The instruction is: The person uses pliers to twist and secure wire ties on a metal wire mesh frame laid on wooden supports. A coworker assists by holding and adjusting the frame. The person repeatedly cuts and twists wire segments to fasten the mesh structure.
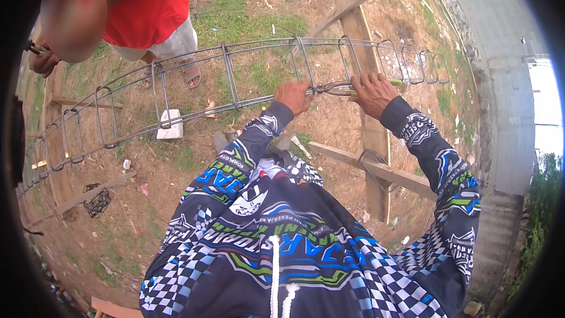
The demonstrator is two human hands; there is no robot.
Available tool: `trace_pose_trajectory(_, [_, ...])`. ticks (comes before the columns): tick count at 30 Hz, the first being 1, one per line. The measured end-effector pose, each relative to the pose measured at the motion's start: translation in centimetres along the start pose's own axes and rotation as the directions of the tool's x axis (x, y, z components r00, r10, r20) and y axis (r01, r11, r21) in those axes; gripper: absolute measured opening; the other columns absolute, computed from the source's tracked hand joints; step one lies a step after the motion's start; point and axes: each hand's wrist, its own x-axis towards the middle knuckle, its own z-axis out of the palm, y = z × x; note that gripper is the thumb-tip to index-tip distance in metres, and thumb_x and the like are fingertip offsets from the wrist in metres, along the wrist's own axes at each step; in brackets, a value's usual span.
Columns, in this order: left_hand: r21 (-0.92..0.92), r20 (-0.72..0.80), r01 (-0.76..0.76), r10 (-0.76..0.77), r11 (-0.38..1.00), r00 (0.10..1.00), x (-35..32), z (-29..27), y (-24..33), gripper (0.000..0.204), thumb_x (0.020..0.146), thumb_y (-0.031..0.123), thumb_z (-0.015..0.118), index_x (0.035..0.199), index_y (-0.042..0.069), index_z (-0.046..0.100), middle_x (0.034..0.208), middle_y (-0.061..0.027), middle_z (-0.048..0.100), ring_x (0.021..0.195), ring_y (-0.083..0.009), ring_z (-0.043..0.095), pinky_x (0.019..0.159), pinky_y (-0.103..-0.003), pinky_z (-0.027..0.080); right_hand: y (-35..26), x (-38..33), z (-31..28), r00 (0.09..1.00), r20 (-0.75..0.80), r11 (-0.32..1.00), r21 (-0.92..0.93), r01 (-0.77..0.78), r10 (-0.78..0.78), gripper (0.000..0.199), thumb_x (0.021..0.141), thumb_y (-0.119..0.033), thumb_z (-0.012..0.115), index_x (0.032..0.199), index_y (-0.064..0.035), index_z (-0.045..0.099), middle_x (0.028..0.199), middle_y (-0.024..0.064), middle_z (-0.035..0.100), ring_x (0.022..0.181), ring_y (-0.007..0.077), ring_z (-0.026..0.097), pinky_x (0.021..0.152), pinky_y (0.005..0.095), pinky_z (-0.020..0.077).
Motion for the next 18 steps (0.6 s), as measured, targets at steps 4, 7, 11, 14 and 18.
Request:
trace_pose_trajectory(4, [0.027,0.017,-0.017,0.016,0.999,1.000,0.1,0.2,-0.1,0.027,0.079,0.028,0.071,0.098,0.011,0.063,0.085,-0.0168,0.067,0.080,-0.0378,0.066,0.070,-0.049,0.051,-1.6,0.2,1.6,0.543,0.840,0.096,0.539,-0.837,0.016,0.062,0.102,-0.051,0.032,0.088,0.0041,0.056,0.063,0.0106,0.062,0.044,0.0202,0.060,0.040,0.0336,0.0503])
trace_pose_trajectory(7, [0.023,0.019,-0.010,0.010,1.000,1.000,0.6,0.0,-0.1,0.025,0.079,0.027,0.071,0.097,0.010,0.063,0.085,-0.0182,0.067,0.079,-0.0383,0.066,0.070,-0.049,0.052,-3.9,-1.1,2.5,0.571,0.812,0.044,0.571,-0.820,0.120,0.055,0.103,-0.046,0.035,0.090,0.0029,0.056,0.064,0.0091,0.062,0.047,0.0183,0.060,0.042,0.0333,0.0496])
trace_pose_trajectory(11, [0.023,0.062,0.003,-0.004,1.000,0.998,0.2,-0.3,0.1,0.025,0.079,0.026,0.070,0.096,0.009,0.063,0.085,-0.0187,0.067,0.078,-0.0390,0.066,0.071,-0.050,0.052,-12.4,-4.1,8.1,0.656,0.624,-0.183,0.769,-0.613,0.425,0.049,0.103,-0.042,0.039,0.094,0.0016,0.058,0.064,0.0090,0.061,0.047,0.0177,0.060,0.046,0.0324,0.0485])
trace_pose_trajectory(14, [-0.018,0.035,-0.052,0.052,0.999,0.998,0.2,-0.3,0.0,0.023,0.079,0.023,0.069,0.095,0.007,0.062,0.084,-0.0189,0.066,0.078,-0.0400,0.065,0.070,-0.050,0.052,-12.8,-4.3,7.1,0.572,0.714,-0.329,0.697,-0.637,0.403,0.044,0.097,-0.042,0.053,0.094,0.0009,0.058,0.065,0.0098,0.062,0.050,0.0174,0.062,0.049,0.0333,0.0499])
trace_pose_trajectory(18, [0.002,0.010,-0.082,0.082,0.997,0.997,0.2,-0.7,-0.1,0.027,0.079,0.021,0.068,0.100,0.006,0.062,0.082,-0.0194,0.066,0.076,-0.0402,0.064,0.069,-0.050,0.051,-8.2,-4.3,6.3,0.818,0.389,0.470,0.678,-0.565,0.424,0.043,0.078,-0.035,0.078,0.091,0.0003,0.057,0.066,0.0116,0.064,0.050,0.0177,0.063,0.047,0.0338,0.0509])
